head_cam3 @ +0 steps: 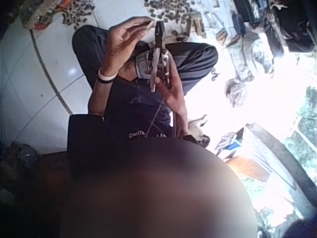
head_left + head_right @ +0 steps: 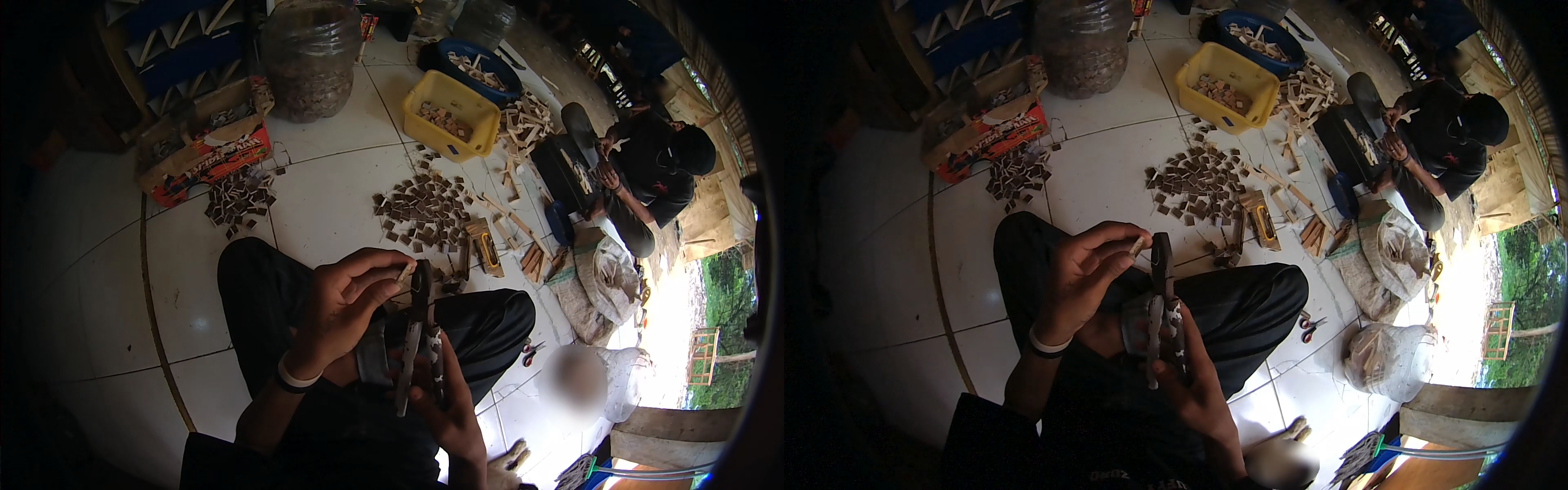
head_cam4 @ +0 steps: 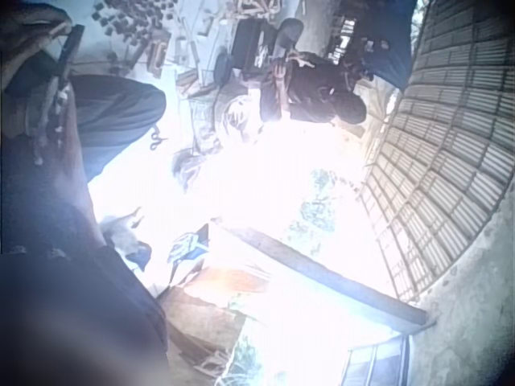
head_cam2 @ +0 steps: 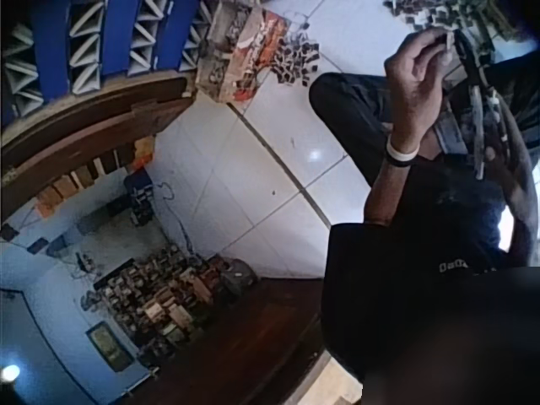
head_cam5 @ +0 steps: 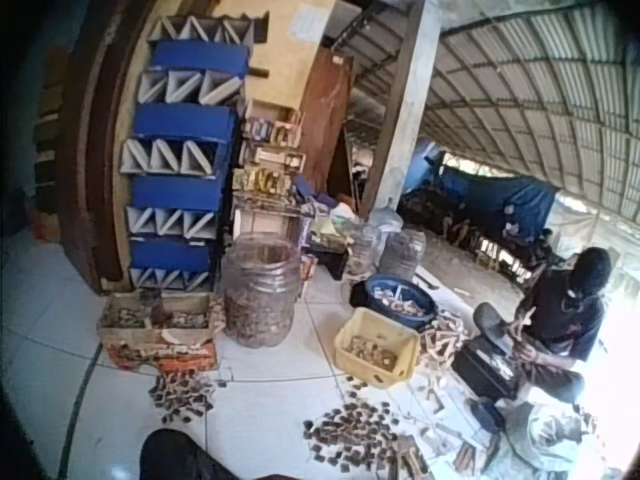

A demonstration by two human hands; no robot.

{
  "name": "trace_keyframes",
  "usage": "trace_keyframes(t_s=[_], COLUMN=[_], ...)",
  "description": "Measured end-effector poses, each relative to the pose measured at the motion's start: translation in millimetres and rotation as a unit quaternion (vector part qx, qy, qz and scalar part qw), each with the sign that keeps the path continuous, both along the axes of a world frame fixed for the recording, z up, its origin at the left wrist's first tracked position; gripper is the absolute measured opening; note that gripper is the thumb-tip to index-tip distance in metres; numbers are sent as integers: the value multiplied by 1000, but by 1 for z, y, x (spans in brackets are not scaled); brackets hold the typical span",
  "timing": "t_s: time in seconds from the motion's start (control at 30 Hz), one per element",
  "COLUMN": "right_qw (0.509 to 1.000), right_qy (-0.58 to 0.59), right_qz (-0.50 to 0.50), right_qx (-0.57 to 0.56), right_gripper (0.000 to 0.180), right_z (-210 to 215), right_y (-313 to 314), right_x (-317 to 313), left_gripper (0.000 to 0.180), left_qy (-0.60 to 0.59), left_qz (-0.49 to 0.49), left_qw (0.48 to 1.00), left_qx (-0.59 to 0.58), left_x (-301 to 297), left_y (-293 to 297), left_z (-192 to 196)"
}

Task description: The person sits on the floor and uses a knife to shape small wooden blocks, repeatedly picking up pieces, carving them, and placing them back down. Another person works nearby with similar materials.

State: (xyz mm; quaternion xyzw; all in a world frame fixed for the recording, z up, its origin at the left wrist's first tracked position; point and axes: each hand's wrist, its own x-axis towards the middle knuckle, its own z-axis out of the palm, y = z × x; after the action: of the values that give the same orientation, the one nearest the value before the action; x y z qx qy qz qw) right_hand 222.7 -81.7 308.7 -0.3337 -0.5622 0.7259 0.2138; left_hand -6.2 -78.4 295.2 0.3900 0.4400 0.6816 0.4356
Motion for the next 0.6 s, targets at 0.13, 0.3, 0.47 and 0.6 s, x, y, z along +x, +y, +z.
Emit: trace_keyframes(t_s=[0.13, 0.3, 0.47, 0.6], right_qw=[997, 993, 977, 926], right_qy=[-52, -104, -208, -290], right_qz=[-5, 10, -38, -65], right_qx=[-52, -63, 11, 234], right_gripper=[61, 30, 26, 26], right_z=[-8, -47, -79, -74], right_y=[-4, -12, -12, 5], right_x=[5, 2, -12, 1], left_gripper=[29, 28, 28, 30], left_qy=[12, 20, 21, -5], left_qz=[-20, -57, -127, -96], left_qw=[1000, 998, 990, 995], left_qx=[-12, 5, -52, -32], left_x=[-2, 1, 0, -6], left_y=[-2, -4, 18, 24], left_z=[-1, -10, -35, -56])
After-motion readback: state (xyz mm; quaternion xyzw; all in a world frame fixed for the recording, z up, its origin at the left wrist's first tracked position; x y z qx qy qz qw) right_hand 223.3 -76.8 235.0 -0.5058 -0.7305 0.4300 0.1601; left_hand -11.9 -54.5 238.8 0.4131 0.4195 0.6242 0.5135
